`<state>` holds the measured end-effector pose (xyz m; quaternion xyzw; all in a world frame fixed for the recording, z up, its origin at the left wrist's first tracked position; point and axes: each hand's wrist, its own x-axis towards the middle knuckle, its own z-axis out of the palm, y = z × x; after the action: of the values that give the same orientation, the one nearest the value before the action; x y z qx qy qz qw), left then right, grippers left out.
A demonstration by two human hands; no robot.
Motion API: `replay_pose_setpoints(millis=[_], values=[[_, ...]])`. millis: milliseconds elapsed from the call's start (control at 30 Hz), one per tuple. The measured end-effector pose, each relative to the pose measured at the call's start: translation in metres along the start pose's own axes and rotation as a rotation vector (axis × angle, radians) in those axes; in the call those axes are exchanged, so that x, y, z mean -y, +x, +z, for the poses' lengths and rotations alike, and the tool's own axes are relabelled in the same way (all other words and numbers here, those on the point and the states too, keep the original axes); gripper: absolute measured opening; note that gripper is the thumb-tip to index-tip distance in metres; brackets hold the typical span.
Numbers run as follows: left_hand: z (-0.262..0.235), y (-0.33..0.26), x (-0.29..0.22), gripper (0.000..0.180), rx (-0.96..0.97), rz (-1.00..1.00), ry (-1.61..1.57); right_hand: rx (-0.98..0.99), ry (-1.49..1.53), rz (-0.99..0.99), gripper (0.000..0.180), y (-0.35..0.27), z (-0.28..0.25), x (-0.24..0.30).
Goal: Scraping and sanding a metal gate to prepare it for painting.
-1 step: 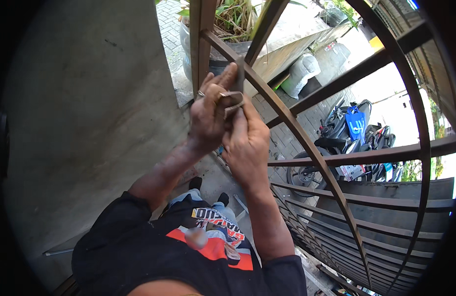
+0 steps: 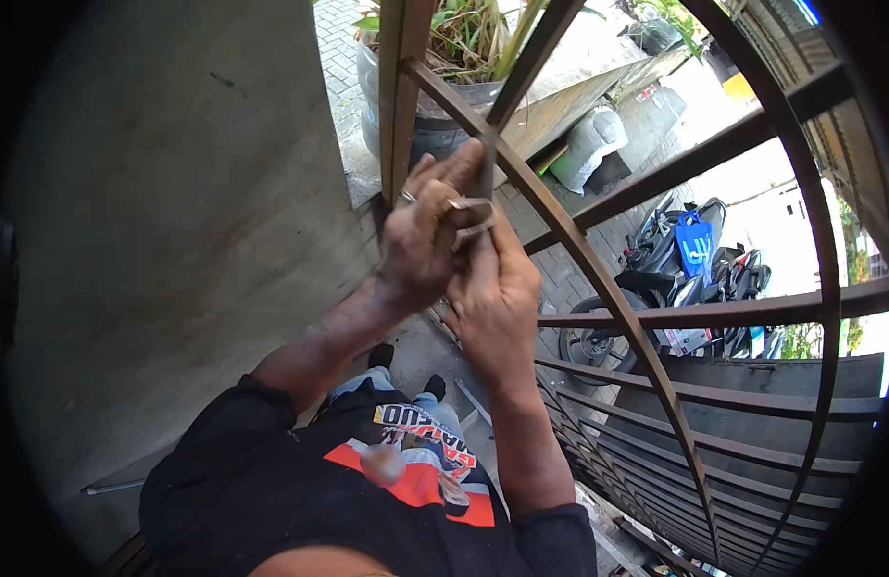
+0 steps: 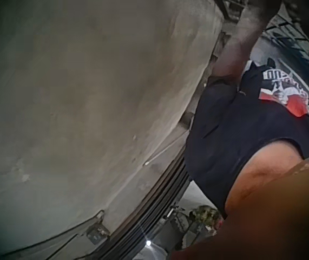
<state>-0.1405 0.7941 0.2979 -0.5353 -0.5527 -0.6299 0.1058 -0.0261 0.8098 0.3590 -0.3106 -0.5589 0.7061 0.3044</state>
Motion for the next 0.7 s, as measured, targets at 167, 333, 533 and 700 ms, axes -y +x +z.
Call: replay_pose_setpoints(millis=[167,333,533,700], values=[[0.013,-0.019,-0.036,0.013,0.135,-0.009,-0.145,-0.127,-0.071,0.050,0.032,-0.045,-0.028,0.005],[-0.006,0.023,0.024,0.014,-0.098,0.056,-0.007,0.059,0.029,0.019,0.030,0.027,0.016,0.013],[-0.018,0.022,0.030,0.026,-0.074,-0.062,-0.101,0.078,0.011,0.028,0.029,0.036,0.031,0.009],[-0.006,0.007,0.020,0.033,-0.023,0.018,-0.150,-0.075,-0.110,-0.017,0.031,0.010,0.020,0.005]])
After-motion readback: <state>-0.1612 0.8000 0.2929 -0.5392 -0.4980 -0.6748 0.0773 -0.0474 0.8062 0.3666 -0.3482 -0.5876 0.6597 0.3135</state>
